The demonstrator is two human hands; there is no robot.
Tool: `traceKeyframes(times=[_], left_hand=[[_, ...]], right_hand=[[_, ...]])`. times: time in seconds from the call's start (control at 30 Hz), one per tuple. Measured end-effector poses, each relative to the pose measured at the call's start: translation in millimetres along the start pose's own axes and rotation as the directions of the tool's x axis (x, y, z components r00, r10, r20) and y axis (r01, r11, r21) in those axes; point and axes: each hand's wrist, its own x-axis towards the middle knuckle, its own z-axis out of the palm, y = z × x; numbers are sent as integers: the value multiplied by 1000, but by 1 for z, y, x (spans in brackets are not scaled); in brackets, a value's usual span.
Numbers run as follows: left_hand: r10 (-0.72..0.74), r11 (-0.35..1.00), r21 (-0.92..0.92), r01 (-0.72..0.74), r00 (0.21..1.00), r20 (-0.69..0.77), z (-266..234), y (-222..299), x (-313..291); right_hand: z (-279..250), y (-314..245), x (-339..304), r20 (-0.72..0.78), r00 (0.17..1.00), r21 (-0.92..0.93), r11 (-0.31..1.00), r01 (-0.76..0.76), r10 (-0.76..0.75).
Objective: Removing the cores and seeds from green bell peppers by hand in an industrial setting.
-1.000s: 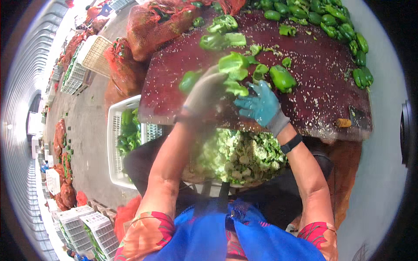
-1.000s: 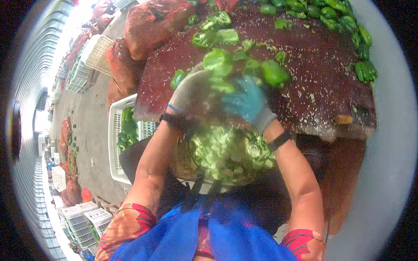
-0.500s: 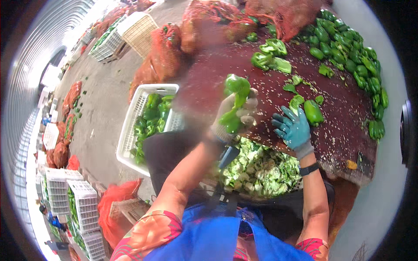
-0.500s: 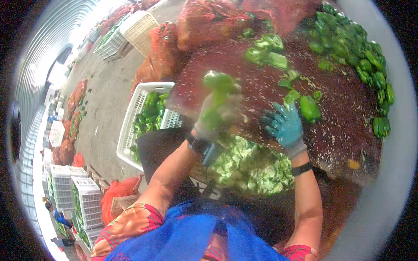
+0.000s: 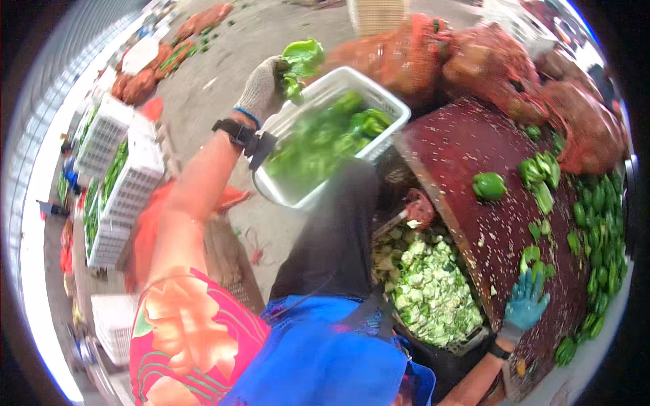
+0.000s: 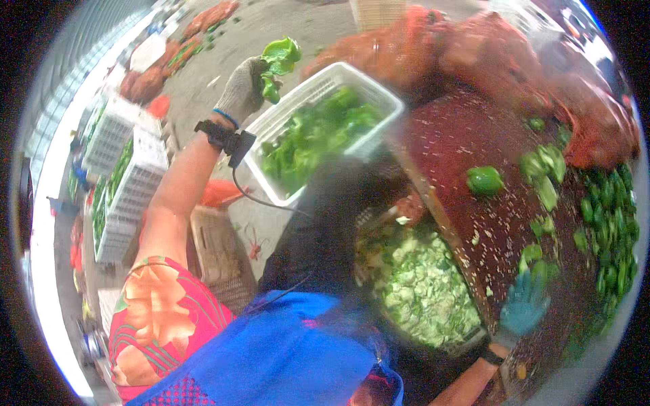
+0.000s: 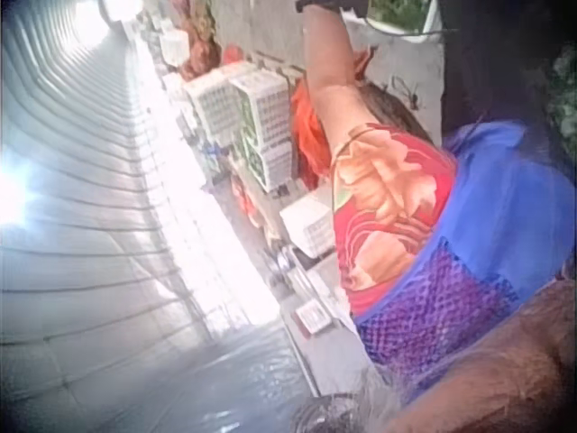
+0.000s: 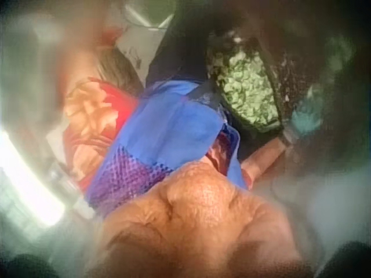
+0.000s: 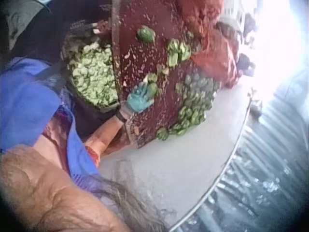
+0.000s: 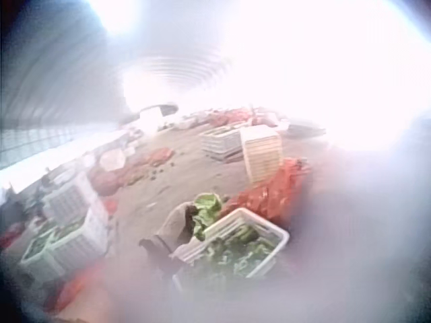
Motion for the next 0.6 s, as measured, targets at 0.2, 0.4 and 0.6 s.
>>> traceKeyframes(times=[0.2, 0.4, 0.6], left_hand=[[-205, 978, -138, 156, 843, -497, -100, -43, -48], [-279, 958, -92, 271, 807, -520, -107, -122, -87], [-285, 872, 297, 390, 896, -340, -75, -168, -134]], right_hand=[[-16, -4, -2, 197, 979, -120, 992, -35, 58], [-6, -11, -7, 170, 983, -108, 993, -50, 68], [109, 15, 15, -828, 505, -265, 964, 28, -243]])
